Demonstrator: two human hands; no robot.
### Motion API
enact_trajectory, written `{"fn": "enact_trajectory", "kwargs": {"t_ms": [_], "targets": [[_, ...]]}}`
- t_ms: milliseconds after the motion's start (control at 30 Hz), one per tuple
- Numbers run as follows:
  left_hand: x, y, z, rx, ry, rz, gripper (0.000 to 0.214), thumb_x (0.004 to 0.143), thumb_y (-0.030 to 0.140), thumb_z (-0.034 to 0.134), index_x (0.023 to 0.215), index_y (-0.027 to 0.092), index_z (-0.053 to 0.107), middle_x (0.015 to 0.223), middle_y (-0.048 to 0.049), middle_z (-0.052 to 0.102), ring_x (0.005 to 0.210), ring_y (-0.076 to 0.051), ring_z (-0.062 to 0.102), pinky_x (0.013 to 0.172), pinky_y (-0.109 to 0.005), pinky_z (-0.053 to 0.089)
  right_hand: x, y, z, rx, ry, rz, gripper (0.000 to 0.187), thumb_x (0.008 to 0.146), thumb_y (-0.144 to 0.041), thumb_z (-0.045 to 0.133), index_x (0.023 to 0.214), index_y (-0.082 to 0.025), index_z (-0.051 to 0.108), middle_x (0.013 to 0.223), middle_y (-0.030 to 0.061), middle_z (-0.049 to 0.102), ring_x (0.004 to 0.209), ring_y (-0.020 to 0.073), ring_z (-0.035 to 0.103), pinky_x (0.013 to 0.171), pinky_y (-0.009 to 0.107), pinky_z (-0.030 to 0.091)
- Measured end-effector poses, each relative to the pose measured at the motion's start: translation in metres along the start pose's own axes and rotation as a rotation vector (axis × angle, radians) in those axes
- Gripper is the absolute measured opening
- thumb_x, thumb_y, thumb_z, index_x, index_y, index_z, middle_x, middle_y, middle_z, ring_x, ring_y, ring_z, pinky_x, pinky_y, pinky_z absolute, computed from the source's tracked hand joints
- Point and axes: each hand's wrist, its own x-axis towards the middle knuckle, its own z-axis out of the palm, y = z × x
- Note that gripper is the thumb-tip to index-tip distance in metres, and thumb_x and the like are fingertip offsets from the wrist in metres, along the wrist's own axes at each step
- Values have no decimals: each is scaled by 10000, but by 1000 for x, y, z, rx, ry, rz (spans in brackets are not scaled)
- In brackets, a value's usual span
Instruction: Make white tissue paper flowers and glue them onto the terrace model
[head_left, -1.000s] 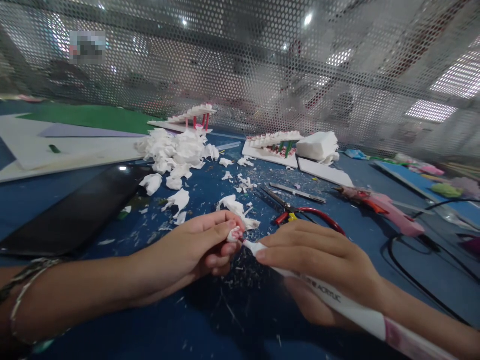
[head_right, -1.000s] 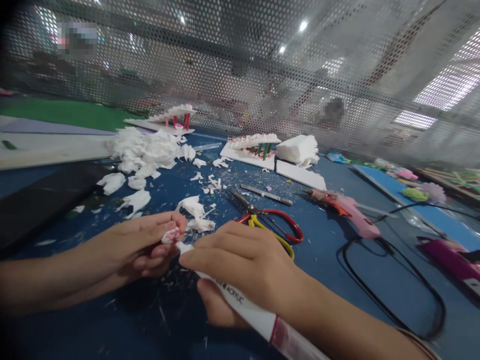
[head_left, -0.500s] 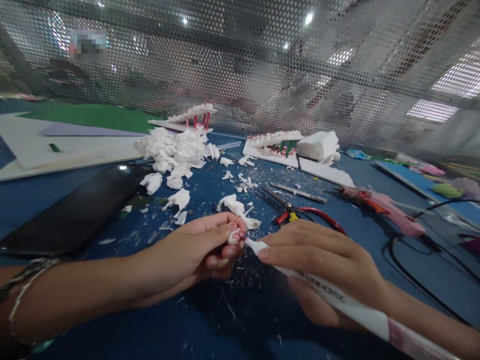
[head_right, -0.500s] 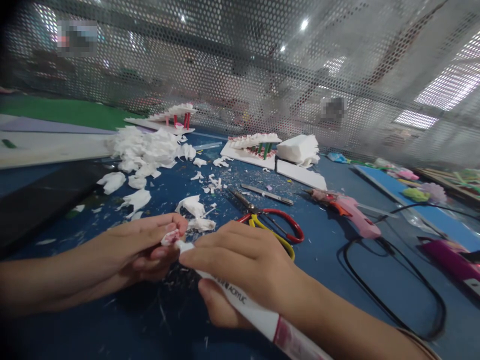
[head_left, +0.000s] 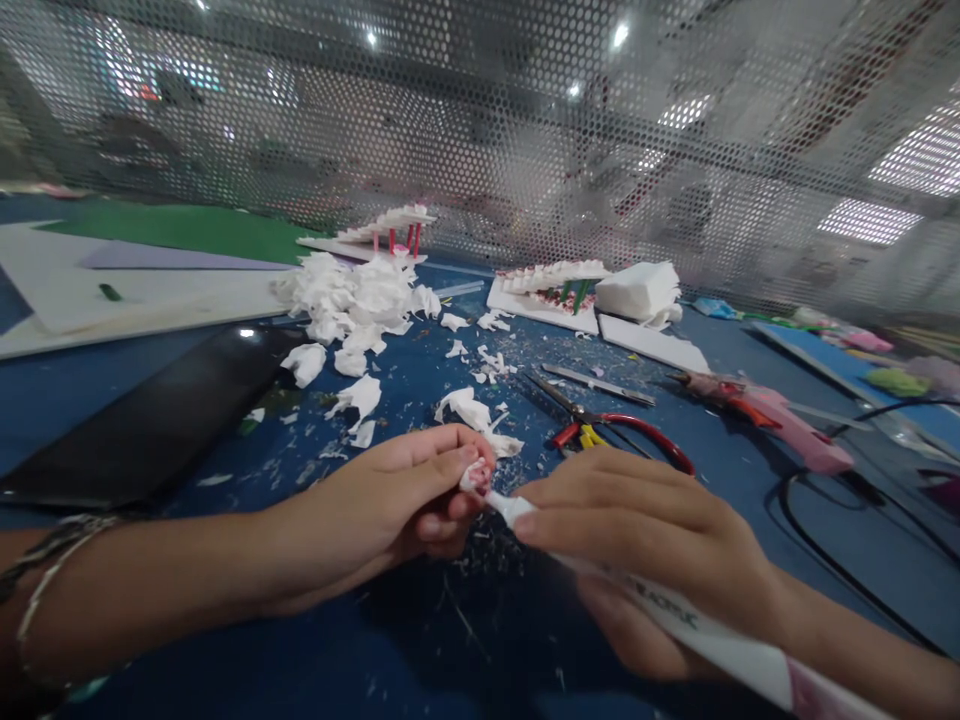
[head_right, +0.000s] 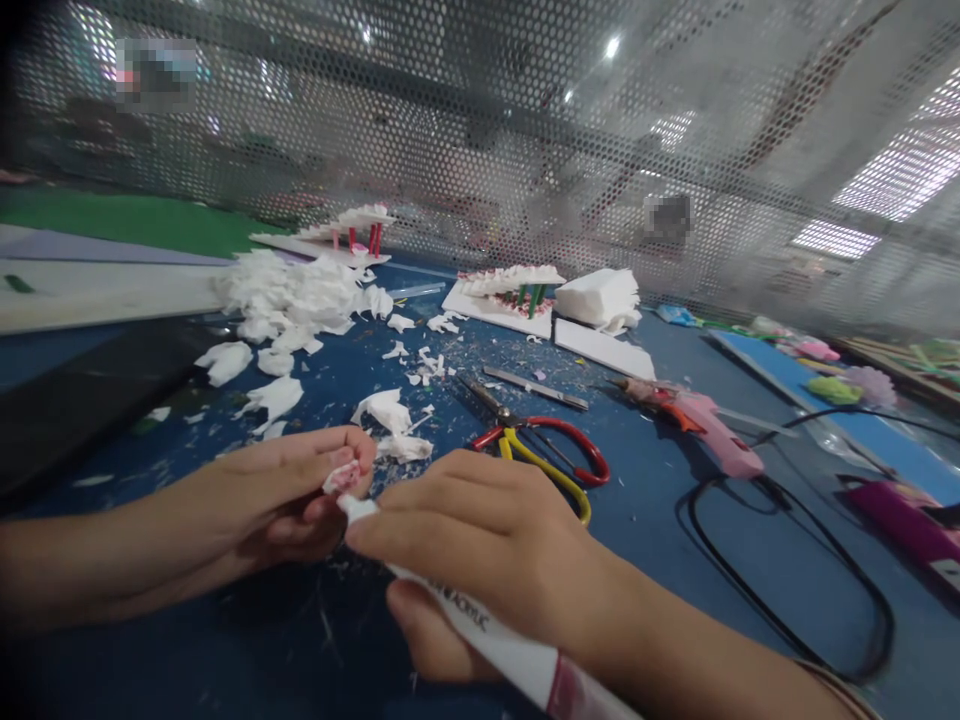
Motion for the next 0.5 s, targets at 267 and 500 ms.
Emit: {"fn": "enact_trajectory", "kwargs": {"t_ms": [267, 500], "targets": [[0, -2, -2, 21, 1, 3, 122, 793, 172, 528, 678, 135, 510, 508, 55, 448, 407, -4, 319, 416, -107, 231, 0, 1, -1, -7, -7, 6, 221, 714, -47, 460, 892, -61, 591, 831, 95, 674, 790, 115, 610, 723, 231, 508], [0, -2, -3, 90, 15, 73, 180, 799, 206, 543, 644, 138, 480, 516, 58, 490, 415, -4, 355, 437, -115, 268, 2, 1, -2, -20, 13, 37, 226, 728, -58, 447, 899, -86, 592, 823, 92, 676, 799, 108, 615, 744, 221, 498]]}}
